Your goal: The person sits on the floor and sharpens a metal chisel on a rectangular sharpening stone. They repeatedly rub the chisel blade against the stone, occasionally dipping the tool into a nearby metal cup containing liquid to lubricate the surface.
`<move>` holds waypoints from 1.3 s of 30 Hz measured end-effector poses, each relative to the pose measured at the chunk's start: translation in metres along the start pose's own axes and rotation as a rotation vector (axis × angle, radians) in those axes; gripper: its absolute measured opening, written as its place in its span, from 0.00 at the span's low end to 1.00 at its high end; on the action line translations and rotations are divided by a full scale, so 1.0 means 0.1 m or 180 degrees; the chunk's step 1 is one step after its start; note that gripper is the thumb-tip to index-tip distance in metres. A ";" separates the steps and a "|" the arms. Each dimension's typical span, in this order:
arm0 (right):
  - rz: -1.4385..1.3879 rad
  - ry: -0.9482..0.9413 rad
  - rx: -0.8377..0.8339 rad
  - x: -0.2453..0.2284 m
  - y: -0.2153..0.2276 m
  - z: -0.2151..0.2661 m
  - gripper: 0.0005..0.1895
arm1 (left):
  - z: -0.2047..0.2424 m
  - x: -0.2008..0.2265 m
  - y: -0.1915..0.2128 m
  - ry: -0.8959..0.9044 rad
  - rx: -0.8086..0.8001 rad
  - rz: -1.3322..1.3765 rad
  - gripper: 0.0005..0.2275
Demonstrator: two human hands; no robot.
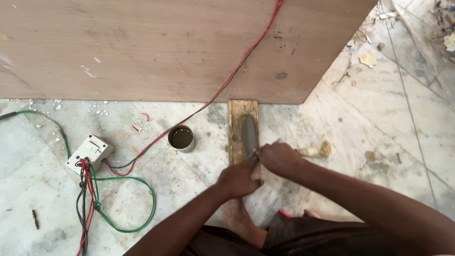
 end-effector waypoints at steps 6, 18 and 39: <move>-0.0097 -0.0600 0.0050 0.37 -0.03 -0.40 0.07 | -0.55 -0.27 0.21 -0.0074 0.0716 0.0255 0.29; -0.0694 -0.0855 -0.0408 0.25 0.04 -0.29 0.16 | -0.33 -0.13 0.18 0.0344 0.0140 0.0179 0.35; -0.0178 -0.0511 -0.0341 0.25 0.04 -0.27 0.08 | -0.32 -0.19 0.03 0.0045 0.0266 0.0039 0.37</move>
Point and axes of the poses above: each hand's wrist, its own z-axis away from the middle knuckle, its own y-axis out of the back of the hand, x = y × z, the point moved 3 cm from there along -z, towards the middle knuckle, and after that the axes turned 12 degrees about z, right-handed, at the moved point
